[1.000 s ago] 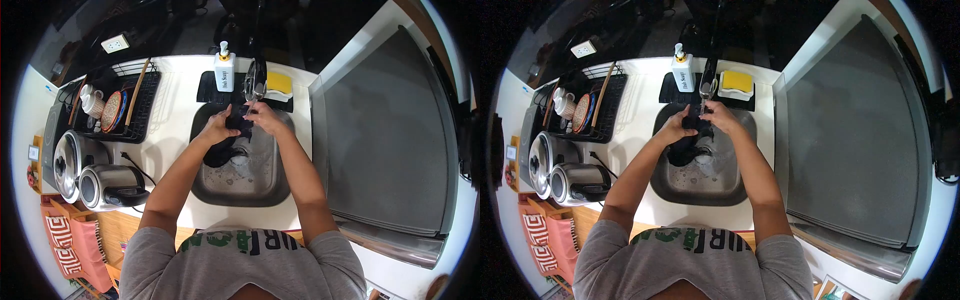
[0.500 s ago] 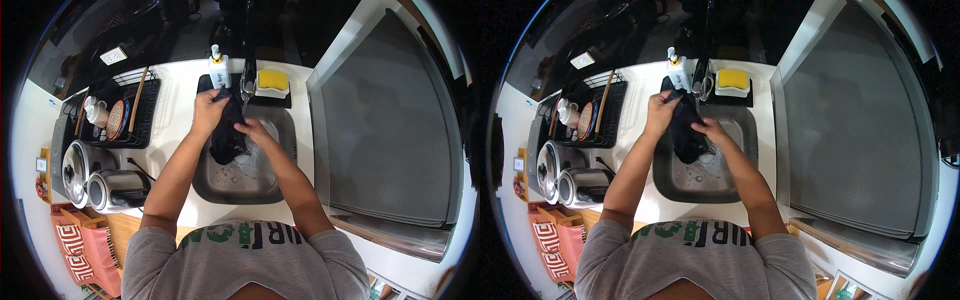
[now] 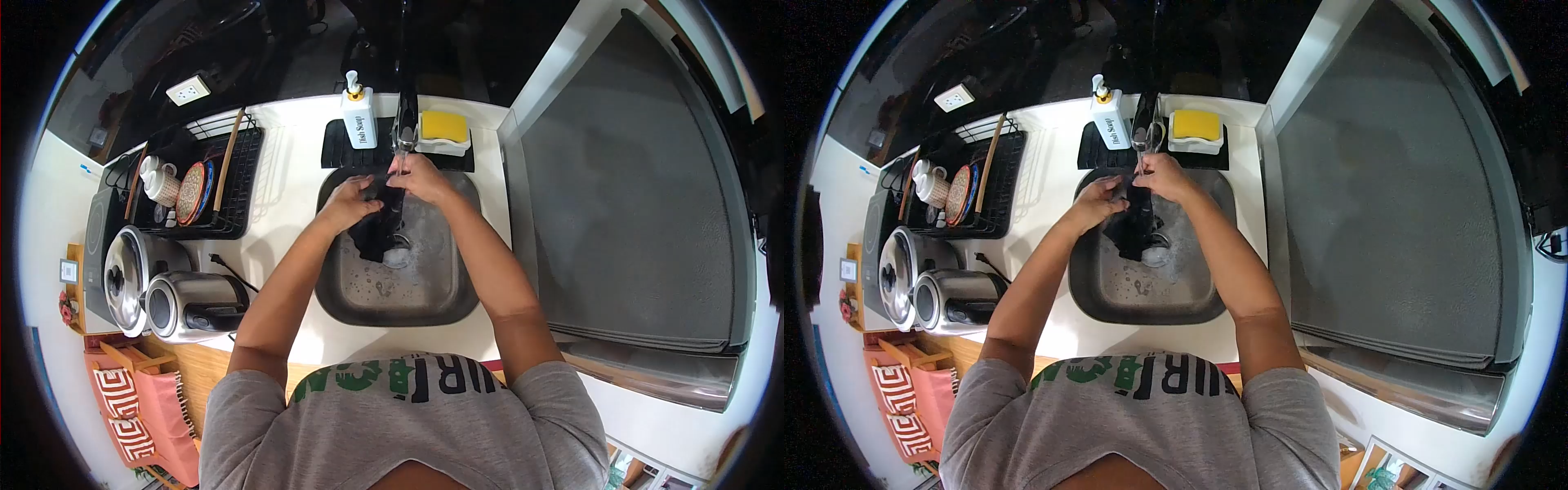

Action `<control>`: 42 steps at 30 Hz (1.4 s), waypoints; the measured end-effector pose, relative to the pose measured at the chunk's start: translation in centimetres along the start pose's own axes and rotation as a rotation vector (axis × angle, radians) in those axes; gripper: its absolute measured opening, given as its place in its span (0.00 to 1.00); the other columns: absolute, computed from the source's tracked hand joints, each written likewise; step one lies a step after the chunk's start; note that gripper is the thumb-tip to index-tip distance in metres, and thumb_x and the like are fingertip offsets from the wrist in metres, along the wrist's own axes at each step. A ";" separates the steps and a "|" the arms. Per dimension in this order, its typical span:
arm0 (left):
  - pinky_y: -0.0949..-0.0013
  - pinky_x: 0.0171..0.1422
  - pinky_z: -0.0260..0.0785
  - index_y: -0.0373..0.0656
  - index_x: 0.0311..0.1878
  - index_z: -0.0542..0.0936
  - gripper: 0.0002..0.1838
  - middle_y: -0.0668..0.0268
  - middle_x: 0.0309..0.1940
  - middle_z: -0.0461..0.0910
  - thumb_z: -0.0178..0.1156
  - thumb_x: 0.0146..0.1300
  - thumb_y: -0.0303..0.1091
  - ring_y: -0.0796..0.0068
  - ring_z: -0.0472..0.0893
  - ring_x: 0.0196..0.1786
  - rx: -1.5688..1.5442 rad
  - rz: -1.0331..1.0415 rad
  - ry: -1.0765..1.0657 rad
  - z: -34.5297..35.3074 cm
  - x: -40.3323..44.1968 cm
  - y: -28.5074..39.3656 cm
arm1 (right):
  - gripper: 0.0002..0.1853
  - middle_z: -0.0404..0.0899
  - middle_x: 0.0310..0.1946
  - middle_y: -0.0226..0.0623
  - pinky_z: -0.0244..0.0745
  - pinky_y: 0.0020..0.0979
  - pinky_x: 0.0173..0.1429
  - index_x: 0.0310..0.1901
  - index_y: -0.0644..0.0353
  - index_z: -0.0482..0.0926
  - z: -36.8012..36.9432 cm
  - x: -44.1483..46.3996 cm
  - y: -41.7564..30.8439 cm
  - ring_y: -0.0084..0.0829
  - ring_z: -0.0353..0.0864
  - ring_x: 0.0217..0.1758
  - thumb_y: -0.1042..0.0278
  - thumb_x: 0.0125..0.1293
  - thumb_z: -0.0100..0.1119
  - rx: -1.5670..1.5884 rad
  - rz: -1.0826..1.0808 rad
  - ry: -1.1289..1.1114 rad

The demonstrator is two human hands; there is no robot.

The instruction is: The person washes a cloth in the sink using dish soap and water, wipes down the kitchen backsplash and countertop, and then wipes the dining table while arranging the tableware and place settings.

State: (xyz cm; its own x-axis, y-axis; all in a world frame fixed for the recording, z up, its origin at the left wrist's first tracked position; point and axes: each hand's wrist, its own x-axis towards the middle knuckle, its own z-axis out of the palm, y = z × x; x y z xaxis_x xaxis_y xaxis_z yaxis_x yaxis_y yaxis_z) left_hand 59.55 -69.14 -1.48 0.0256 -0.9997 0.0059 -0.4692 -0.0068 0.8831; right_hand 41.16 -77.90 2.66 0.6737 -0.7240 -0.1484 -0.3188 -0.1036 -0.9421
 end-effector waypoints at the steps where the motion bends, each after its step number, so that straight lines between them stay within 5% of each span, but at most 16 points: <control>1: 0.71 0.60 0.68 0.35 0.60 0.72 0.34 0.54 0.54 0.78 0.69 0.50 0.38 0.69 0.79 0.53 0.100 0.165 0.067 0.6 0.3 -0.3 | 0.07 0.78 0.26 0.30 0.70 0.23 0.30 0.34 0.61 0.78 -0.1 0.0 -0.6 0.20 0.74 0.26 0.70 0.57 0.65 -0.001 -0.001 0.000; 3: 0.72 0.59 0.69 0.35 0.67 0.65 0.40 0.56 0.57 0.74 0.70 0.50 0.33 0.74 0.78 0.52 0.099 0.203 -0.010 0.5 1.3 1.8 | 0.07 0.77 0.26 0.30 0.68 0.23 0.27 0.32 0.61 0.78 -0.2 0.2 -1.3 0.19 0.72 0.23 0.69 0.56 0.66 -0.010 -0.040 -0.034; 5: 0.75 0.54 0.69 0.34 0.68 0.63 0.39 0.60 0.48 0.79 0.66 0.51 0.24 0.80 0.78 0.46 -0.668 0.058 -0.171 0.7 1.7 4.0 | 0.07 0.76 0.25 0.29 0.67 0.22 0.30 0.30 0.61 0.77 0.0 0.0 -1.1 0.18 0.72 0.25 0.69 0.56 0.66 0.019 -0.029 -0.050; 6: 0.78 0.45 0.69 0.36 0.69 0.60 0.39 0.64 0.34 0.80 0.62 0.52 0.18 0.83 0.76 0.36 -0.405 0.122 -0.102 0.6 2.4 4.0 | 0.07 0.75 0.25 0.28 0.67 0.22 0.31 0.31 0.60 0.77 0.4 0.2 -0.3 0.17 0.71 0.26 0.68 0.57 0.65 0.043 -0.123 0.046; 10: 0.78 0.34 0.65 0.37 0.70 0.59 0.39 0.71 0.19 0.74 0.62 0.55 0.19 0.85 0.68 0.24 -0.093 0.161 0.159 -0.4 2.1 5.8 | 0.08 0.74 0.27 0.24 0.68 0.22 0.39 0.35 0.59 0.76 2.8 -0.1 1.1 0.16 0.72 0.32 0.66 0.61 0.64 0.476 -0.223 0.219; 13: 0.81 0.32 0.63 0.38 0.70 0.59 0.38 0.72 0.19 0.74 0.63 0.56 0.20 0.88 0.66 0.24 -0.244 0.161 0.297 -1.4 1.2 8.8 | 0.11 0.75 0.28 0.25 0.68 0.21 0.43 0.35 0.60 0.77 4.8 -1.6 1.1 0.17 0.72 0.35 0.60 0.62 0.65 0.781 -0.249 0.277; 19: 0.86 0.35 0.62 0.40 0.71 0.60 0.36 0.74 0.26 0.78 0.62 0.59 0.19 0.92 0.69 0.27 -0.508 0.318 0.433 -6.1 -0.3 16.8 | 0.19 0.80 0.36 0.34 0.71 0.29 0.48 0.41 0.68 0.80 6.6 -1.7 10.8 0.27 0.77 0.39 0.55 0.62 0.64 0.303 0.218 0.119; 20: 0.86 0.35 0.62 0.40 0.70 0.60 0.36 0.72 0.28 0.80 0.62 0.59 0.19 0.92 0.71 0.28 -0.511 0.362 0.462 -6.9 -0.3 17.6 | 0.19 0.80 0.36 0.34 0.71 0.29 0.48 0.41 0.68 0.80 7.0 -1.8 12.9 0.27 0.77 0.39 0.55 0.62 0.64 0.304 0.218 0.115; 21: 0.78 0.52 0.70 0.43 0.71 0.59 0.36 0.68 0.34 0.83 0.60 0.60 0.19 0.86 0.79 0.40 -0.496 0.349 0.425 -7.8 -0.7 18.3 | 0.20 0.81 0.38 0.38 0.71 0.30 0.50 0.43 0.68 0.79 7.3 -2.0 14.8 0.30 0.78 0.42 0.57 0.61 0.64 0.272 0.177 0.145; 23: 0.81 0.47 0.69 0.44 0.71 0.60 0.35 0.73 0.31 0.80 0.60 0.61 0.20 0.87 0.76 0.34 -0.456 0.325 0.452 -8.2 -1.4 19.9 | 0.21 0.82 0.41 0.41 0.71 0.32 0.52 0.46 0.69 0.79 7.1 -1.8 15.1 0.34 0.79 0.45 0.58 0.60 0.64 0.241 0.134 0.173; 28: 0.82 0.42 0.62 0.44 0.68 0.66 0.30 0.79 0.28 0.65 0.59 0.62 0.23 0.87 0.66 0.33 -0.091 0.085 0.255 -6.2 -0.6 12.7 | 0.18 0.82 0.39 0.47 0.71 0.36 0.51 0.46 0.68 0.77 3.7 0.5 9.2 0.41 0.80 0.45 0.65 0.57 0.64 0.028 0.023 0.179; 30: 0.78 0.41 0.64 0.42 0.67 0.67 0.31 0.77 0.26 0.65 0.59 0.59 0.20 0.84 0.68 0.33 0.019 0.114 0.153 -3.7 -0.1 6.8 | 0.17 0.82 0.38 0.47 0.71 0.37 0.49 0.43 0.67 0.78 2.1 1.3 6.5 0.42 0.80 0.43 0.66 0.56 0.64 0.081 -0.019 0.131; 33: 0.74 0.46 0.70 0.34 0.68 0.62 0.39 0.66 0.33 0.78 0.66 0.53 0.24 0.79 0.77 0.39 0.247 -0.208 -0.193 -1.0 0.6 3.1 | 0.21 0.82 0.40 0.38 0.70 0.29 0.52 0.47 0.65 0.77 -0.1 1.3 2.9 0.29 0.78 0.43 0.68 0.53 0.69 -0.294 -0.004 -0.011; 35: 0.69 0.57 0.68 0.32 0.70 0.57 0.46 0.55 0.37 0.82 0.69 0.48 0.28 0.66 0.82 0.45 0.195 0.099 0.033 0.9 1.5 1.6 | 0.20 0.81 0.34 0.37 0.71 0.29 0.48 0.42 0.64 0.78 -0.9 0.6 0.1 0.28 0.77 0.39 0.65 0.49 0.73 -0.301 -0.038 -0.026; 39: 0.68 0.54 0.70 0.32 0.72 0.50 0.52 0.52 0.38 0.82 0.71 0.46 0.27 0.62 0.82 0.44 -0.376 0.187 -0.148 1.9 4.1 2.5 | 0.19 0.81 0.30 0.40 0.72 0.32 0.44 0.33 0.66 0.79 -1.2 0.0 -1.8 0.30 0.79 0.34 0.61 0.45 0.74 -0.152 -0.174 0.055; 42: 0.72 0.41 0.71 0.34 0.72 0.51 0.50 0.54 0.26 0.79 0.69 0.47 0.25 0.68 0.81 0.29 0.111 0.193 0.035 0.7 3.6 5.5 | 0.23 0.80 0.34 0.36 0.72 0.30 0.44 0.39 0.64 0.78 -0.1 0.0 -0.4 0.26 0.77 0.37 0.58 0.47 0.75 0.016 -0.173 0.215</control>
State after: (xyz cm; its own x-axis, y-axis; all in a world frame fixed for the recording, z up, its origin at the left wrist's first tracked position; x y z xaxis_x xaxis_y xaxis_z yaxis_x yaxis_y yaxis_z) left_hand 56.45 -72.80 3.06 -0.0442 -0.9812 0.1881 -0.5622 0.1800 0.8071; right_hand 41.21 -77.90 3.03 0.5595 -0.8249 0.0810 -0.1995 -0.2288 -0.9528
